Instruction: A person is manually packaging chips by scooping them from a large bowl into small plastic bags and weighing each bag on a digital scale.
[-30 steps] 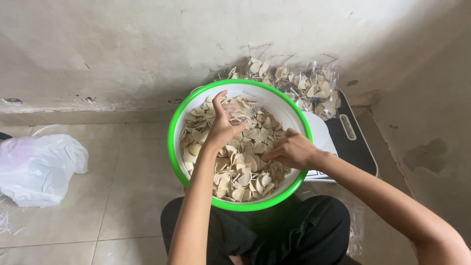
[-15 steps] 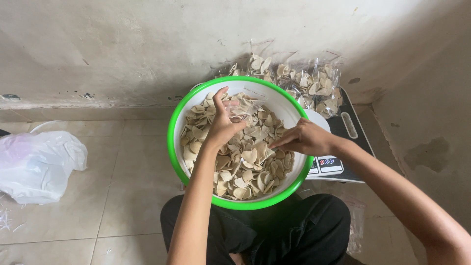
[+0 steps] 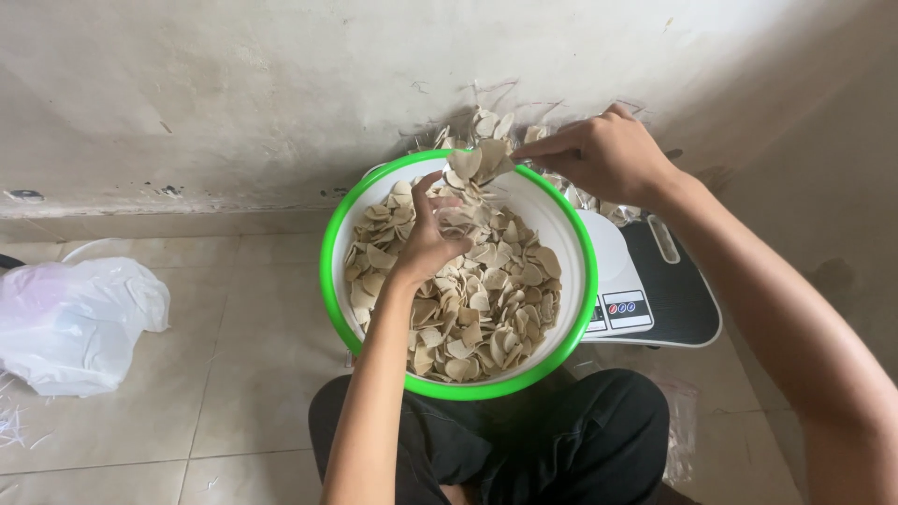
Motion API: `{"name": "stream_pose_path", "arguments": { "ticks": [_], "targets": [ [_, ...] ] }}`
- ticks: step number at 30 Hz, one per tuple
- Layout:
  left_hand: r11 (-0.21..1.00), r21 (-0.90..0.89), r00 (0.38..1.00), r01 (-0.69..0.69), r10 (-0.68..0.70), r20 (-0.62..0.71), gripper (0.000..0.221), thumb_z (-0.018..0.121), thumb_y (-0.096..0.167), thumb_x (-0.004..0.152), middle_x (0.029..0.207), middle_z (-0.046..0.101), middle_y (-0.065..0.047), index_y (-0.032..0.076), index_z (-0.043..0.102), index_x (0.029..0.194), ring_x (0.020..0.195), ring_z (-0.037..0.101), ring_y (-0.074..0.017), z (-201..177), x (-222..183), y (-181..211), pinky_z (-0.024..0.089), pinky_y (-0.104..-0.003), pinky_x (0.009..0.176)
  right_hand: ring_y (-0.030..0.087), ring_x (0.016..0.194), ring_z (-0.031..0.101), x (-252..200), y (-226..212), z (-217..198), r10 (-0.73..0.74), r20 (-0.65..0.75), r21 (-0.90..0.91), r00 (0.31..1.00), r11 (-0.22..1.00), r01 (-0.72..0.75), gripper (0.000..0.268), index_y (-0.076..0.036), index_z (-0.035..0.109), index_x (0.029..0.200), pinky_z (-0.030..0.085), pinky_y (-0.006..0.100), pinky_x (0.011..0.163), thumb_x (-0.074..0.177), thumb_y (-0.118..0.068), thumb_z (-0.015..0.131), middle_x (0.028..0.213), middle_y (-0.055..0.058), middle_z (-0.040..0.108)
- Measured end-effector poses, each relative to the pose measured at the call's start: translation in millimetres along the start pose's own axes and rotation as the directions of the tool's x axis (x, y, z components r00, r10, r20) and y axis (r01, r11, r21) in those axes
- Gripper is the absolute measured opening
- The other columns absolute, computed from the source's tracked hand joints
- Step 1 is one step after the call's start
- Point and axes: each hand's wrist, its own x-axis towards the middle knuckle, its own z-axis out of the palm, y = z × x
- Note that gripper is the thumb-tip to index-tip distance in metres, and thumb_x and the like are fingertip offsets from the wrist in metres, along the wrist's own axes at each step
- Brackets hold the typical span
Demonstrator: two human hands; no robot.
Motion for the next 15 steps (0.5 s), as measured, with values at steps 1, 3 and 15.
{"name": "stream_pose_path", "arguments": {
  "ticks": [1, 3, 15],
  "targets": [
    [1.0, 0.0, 1.0, 0.0, 0.0, 0.0, 0.102, 0.064, -0.012, 0.073, 0.138, 0.046, -0.03, 0.021, 0.014, 0.156, 0.129, 0.053, -0.05, 1, 1, 0, 0.049, -0.054, 0.105, 0.026, 0.078, 0.074, -1, 0, 4, 0.0, 0.0, 0.0, 1.0, 1.0, 0.0, 0.023, -0.032, 0.078, 0.12, 0.042, 0.043, 0.088, 0.101, -0.028, 0.066, 0.081, 0.0, 0.076],
    [0.997, -0.078, 1.0, -0.017, 0.016, -0.018, 0.102, 0.064, -0.014, 0.072, 0.136, 0.046, -0.034, 0.017, 0.015, 0.155, 0.127, 0.053, -0.0534, 2, 3, -2, 0.049, -0.057, 0.105, 0.018, 0.078, 0.067, -2, 2, 13, -0.164, -0.151, -0.259, 0.975, 0.958, 0.121, 0.022, -0.039, 0.075, 0.123, 0.034, 0.041, 0.089, 0.105, -0.032, 0.064, 0.081, -0.004, 0.068],
    [0.993, -0.115, 0.998, 0.015, -0.021, -0.055, 0.102, 0.069, -0.014, 0.074, 0.14, 0.042, -0.037, 0.018, 0.018, 0.155, 0.12, 0.058, -0.0502, -8, 3, 1, 0.051, -0.057, 0.102, 0.016, 0.075, 0.071, -41, 81, 57, 0.171, -0.244, -0.367, 0.955, 0.895, -0.254, 0.017, -0.042, 0.077, 0.117, 0.045, 0.04, 0.085, 0.108, -0.039, 0.064, 0.082, -0.009, 0.073]
  ]
}}
